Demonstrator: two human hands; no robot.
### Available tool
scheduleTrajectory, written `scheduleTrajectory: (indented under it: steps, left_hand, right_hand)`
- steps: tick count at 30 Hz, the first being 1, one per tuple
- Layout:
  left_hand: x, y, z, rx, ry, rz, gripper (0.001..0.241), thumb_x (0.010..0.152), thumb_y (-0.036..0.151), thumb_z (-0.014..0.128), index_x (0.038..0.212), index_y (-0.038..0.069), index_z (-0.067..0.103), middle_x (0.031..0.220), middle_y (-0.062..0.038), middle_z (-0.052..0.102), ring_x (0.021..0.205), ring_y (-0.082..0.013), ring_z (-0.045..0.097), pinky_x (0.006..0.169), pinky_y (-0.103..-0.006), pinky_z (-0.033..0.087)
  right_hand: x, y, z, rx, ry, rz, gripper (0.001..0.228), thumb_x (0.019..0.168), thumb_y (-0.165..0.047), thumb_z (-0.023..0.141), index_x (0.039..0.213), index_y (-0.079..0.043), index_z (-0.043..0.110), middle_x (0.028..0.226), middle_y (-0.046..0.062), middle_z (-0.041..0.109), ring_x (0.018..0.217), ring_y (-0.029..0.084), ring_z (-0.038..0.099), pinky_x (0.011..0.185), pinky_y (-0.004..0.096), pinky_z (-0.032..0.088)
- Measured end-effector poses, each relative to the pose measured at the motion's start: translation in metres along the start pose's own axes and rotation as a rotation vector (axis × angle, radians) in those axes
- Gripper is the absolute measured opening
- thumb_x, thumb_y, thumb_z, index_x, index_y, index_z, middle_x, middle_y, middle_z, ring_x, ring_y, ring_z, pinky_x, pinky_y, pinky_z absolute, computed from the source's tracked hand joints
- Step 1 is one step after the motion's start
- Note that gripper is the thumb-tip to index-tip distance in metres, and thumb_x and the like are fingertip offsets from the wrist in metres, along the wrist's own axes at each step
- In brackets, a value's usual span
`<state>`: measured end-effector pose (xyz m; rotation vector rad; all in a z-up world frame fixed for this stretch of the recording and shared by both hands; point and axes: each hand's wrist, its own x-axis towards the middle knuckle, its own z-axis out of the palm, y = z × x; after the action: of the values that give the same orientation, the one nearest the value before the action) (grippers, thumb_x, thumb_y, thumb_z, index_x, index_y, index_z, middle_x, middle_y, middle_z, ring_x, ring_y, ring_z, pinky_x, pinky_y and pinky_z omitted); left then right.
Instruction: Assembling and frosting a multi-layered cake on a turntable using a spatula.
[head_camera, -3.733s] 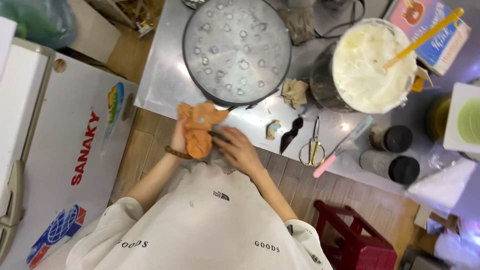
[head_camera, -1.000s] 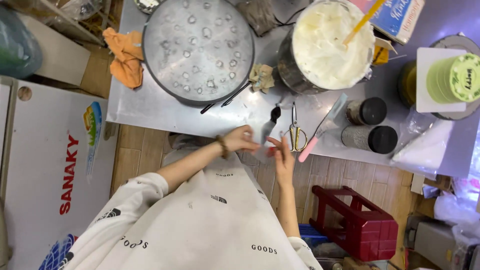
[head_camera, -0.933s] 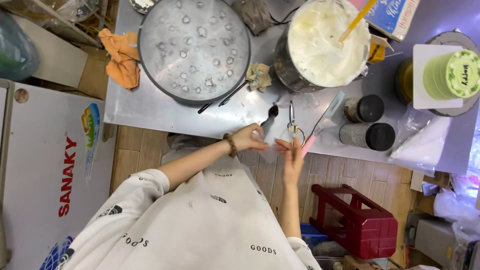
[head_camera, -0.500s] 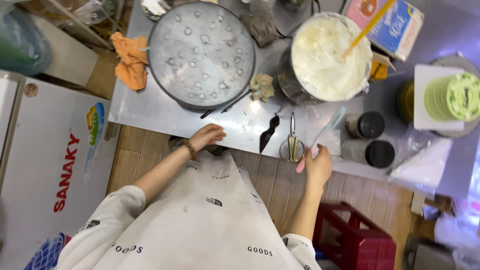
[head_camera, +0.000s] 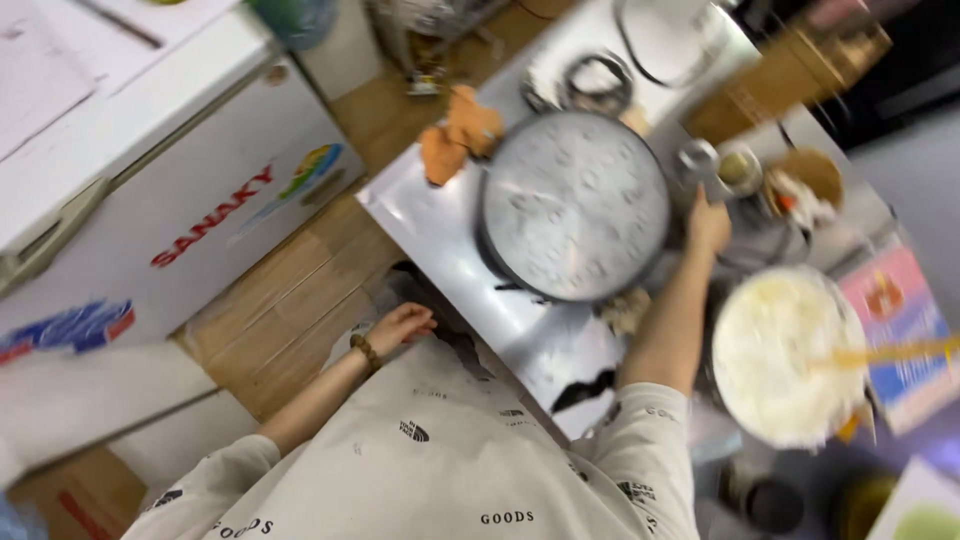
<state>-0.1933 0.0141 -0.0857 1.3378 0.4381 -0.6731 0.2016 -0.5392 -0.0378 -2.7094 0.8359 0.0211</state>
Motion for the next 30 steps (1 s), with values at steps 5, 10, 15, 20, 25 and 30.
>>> scheduleTrajectory:
  steps: [5,10,15,20,25,30]
  left_hand:
    - [-0.019,-0.027,-0.036,-0.115,0.209,-0.002,0.042,0.096,0.049,0.060,0.123,0.017,0.062,0.115,0.000,0.075,0.099,-0.0112,0.068,0.077,-0.0260,0.049]
    - [-0.016,-0.026,-0.044,-0.134,0.292,-0.024,0.042,0.096,0.049,0.059,0.125,0.018,0.063,0.115,0.001,0.074,0.100,-0.0103,0.068,0.079,-0.0259,0.052]
    - [0.028,0.006,-0.031,-0.077,0.186,0.062,0.044,0.096,0.047,0.061,0.125,0.014,0.063,0.115,0.001,0.075,0.099,-0.0115,0.068,0.078,-0.0262,0.051]
    - [0.088,0.085,-0.002,-0.032,-0.069,0.225,0.050,0.096,0.045,0.065,0.129,0.007,0.061,0.115,-0.003,0.074,0.104,-0.0143,0.068,0.086,-0.0304,0.051]
    - [0.140,0.174,0.022,0.008,-0.247,0.127,0.069,0.095,0.052,0.064,0.145,0.011,0.040,0.126,0.001,0.067,0.116,-0.0153,0.065,0.096,-0.0370,0.049]
    - [0.187,0.233,0.013,-0.295,-0.408,0.030,0.078,0.092,0.057,0.061,0.155,0.022,0.034,0.125,-0.003,0.062,0.093,-0.0110,0.064,0.081,-0.0296,0.052]
  right_hand:
    - [-0.001,0.002,0.011,-0.323,-0.094,-0.088,0.093,0.081,-0.091,0.054,0.125,-0.011,0.071,0.121,0.026,0.070,0.111,0.046,0.065,0.088,0.054,0.052]
    - [0.011,0.019,0.029,-0.223,-0.044,-0.058,0.073,0.090,-0.070,0.067,0.118,-0.004,0.076,0.122,0.025,0.070,0.109,0.044,0.067,0.087,0.053,0.053]
    - [-0.037,-0.010,0.000,0.043,0.118,-0.167,0.045,0.082,-0.036,0.079,0.118,-0.008,0.077,0.106,0.018,0.072,0.095,0.039,0.068,0.081,0.050,0.054]
    - [-0.042,0.005,-0.004,0.580,0.169,-0.236,0.054,0.088,-0.039,0.082,0.120,0.002,0.067,0.088,0.007,0.064,0.078,0.026,0.060,0.070,0.041,0.049]
    - [-0.127,0.027,-0.001,1.109,0.002,-0.074,0.055,0.113,-0.042,0.065,0.133,0.009,0.058,0.089,0.004,0.051,0.077,0.020,0.044,0.071,0.035,0.035]
    - [-0.292,-0.029,-0.025,0.899,0.226,-0.114,0.059,0.104,-0.035,0.065,0.149,0.000,0.047,0.142,0.014,0.057,0.128,0.023,0.055,0.108,0.034,0.043]
